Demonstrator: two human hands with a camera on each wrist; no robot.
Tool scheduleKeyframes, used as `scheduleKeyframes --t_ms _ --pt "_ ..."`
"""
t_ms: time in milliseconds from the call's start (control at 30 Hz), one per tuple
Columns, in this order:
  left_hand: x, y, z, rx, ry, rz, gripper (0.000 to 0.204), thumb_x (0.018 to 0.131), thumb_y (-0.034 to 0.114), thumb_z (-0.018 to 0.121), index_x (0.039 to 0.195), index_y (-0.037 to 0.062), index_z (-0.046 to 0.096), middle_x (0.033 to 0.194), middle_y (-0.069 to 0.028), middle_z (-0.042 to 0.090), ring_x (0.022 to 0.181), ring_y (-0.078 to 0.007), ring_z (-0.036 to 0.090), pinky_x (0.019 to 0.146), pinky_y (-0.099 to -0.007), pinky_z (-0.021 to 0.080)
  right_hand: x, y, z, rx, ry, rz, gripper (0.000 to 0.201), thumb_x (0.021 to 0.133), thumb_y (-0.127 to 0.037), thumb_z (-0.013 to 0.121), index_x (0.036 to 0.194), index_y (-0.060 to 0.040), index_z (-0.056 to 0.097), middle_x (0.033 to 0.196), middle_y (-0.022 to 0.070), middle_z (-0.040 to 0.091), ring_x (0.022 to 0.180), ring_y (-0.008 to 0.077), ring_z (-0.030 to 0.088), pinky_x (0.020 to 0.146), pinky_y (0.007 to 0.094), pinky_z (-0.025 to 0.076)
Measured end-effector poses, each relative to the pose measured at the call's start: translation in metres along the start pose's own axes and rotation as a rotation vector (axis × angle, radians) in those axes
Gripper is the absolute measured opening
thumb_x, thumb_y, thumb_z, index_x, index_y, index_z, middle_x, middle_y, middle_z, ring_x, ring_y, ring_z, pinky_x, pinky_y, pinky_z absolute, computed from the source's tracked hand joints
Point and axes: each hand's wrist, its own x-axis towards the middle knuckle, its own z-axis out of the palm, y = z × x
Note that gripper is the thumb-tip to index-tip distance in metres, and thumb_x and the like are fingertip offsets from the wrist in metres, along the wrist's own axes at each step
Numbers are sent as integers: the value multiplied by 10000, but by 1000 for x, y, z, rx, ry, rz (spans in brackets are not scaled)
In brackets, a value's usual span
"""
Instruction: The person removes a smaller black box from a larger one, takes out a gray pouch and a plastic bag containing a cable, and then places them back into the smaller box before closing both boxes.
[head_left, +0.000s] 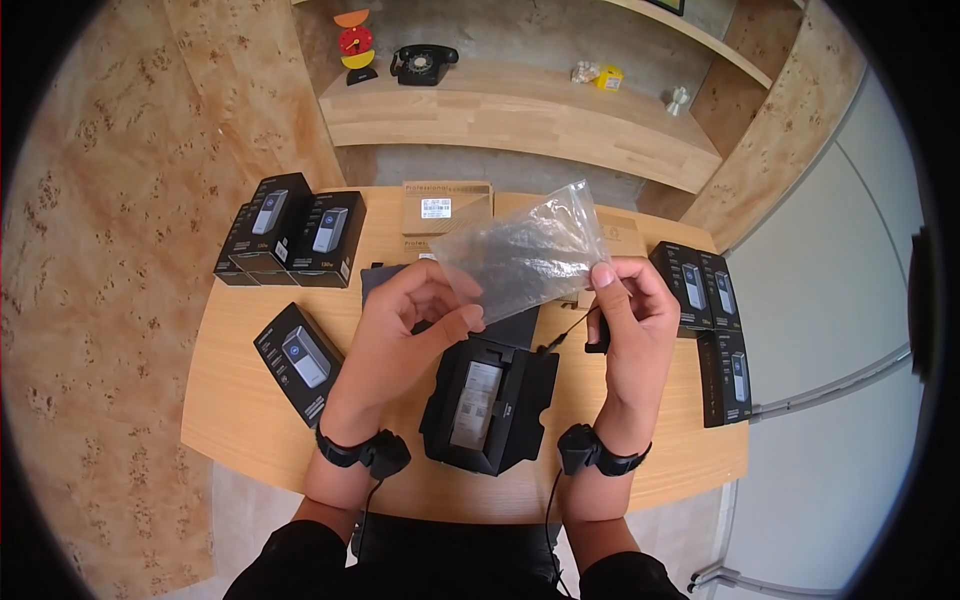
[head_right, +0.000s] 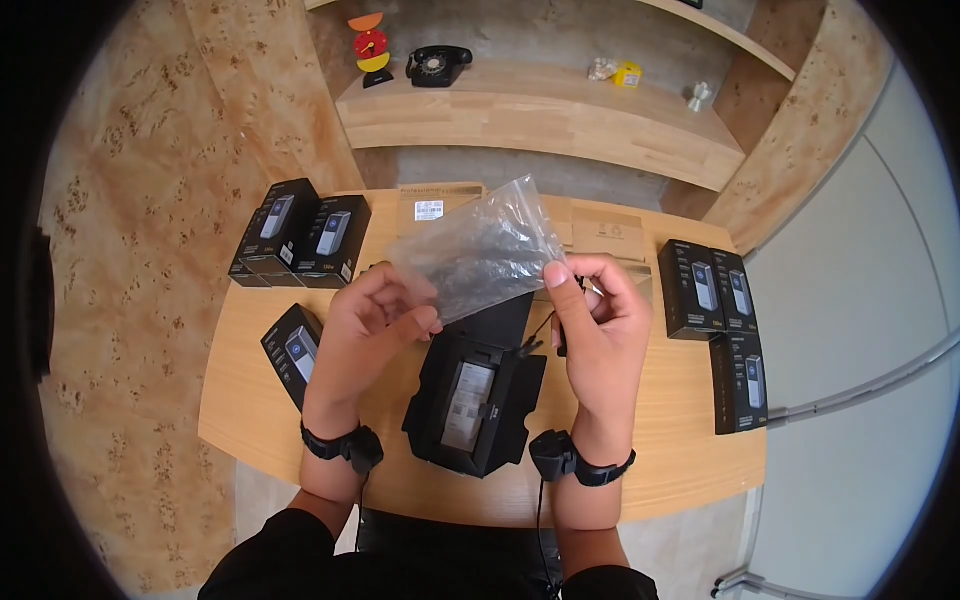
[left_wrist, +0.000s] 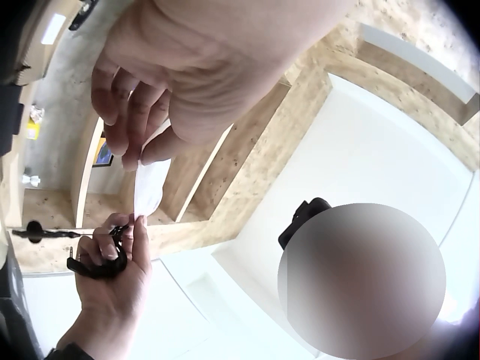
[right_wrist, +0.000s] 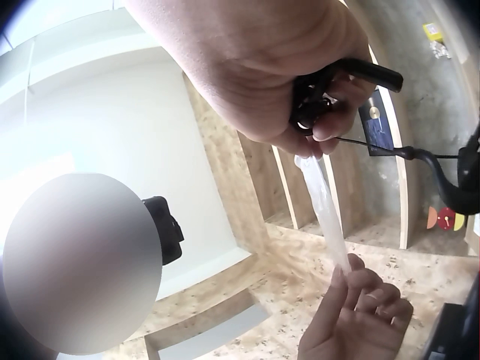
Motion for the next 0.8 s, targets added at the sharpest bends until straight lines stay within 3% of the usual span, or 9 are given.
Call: scheduleKeyframes --t_ms 200,333,433,633,733,800 --pt "2 -3 -6 -7 30 39 105 996 15 695 1094 7 661 926 -33 715 875 -107 696 756 -232 520 1 -1 -4 -104 -17 47 116 1012 -139 737 1029 -30 702 733 -52 616 539 4 483 494 189 370" --pt "12 -19 -14 -11 122 91 78 1006 23 674 1080 2 661 905 -29 718 868 -106 698 748 -225 516 4 3 -5 -50 69 8 65 1019 -114 693 1033 -51 687 816 -40 613 557 15 490 505 196 384" --pt "25 -42 -23 75 209 27 69 1005 18 656 1068 -10 657 875 -43 729 847 -107 698 753 -234 519 6 4 -9 -40 107 -23 45 1014 -91 663 1036 -53 673 943 -10 626 590 24 508 512 200 395" --pt "35 -74 -31 305 29 -56 119 988 -1 624 1102 -21 651 884 -43 730 884 -131 715 823 -275 545 4 2 -5 -33 68 -8 64 1025 -117 678 1041 -55 672 828 -33 601 570 22 492 515 201 387" --pt "35 -79 -26 411 62 -113 172 945 39 672 1111 -4 656 837 -84 747 835 -204 727 783 -311 544 3 3 -6 -44 48 1 78 1031 -129 682 1052 -55 672 787 -44 581 562 18 486 518 200 383" --pt "34 -75 -19 638 130 -139 215 948 46 692 1149 -14 645 924 -103 736 925 -220 724 826 -310 540 2 2 -5 -31 37 -4 77 1032 -125 678 1057 -53 670 790 -45 579 568 15 488 521 196 384"
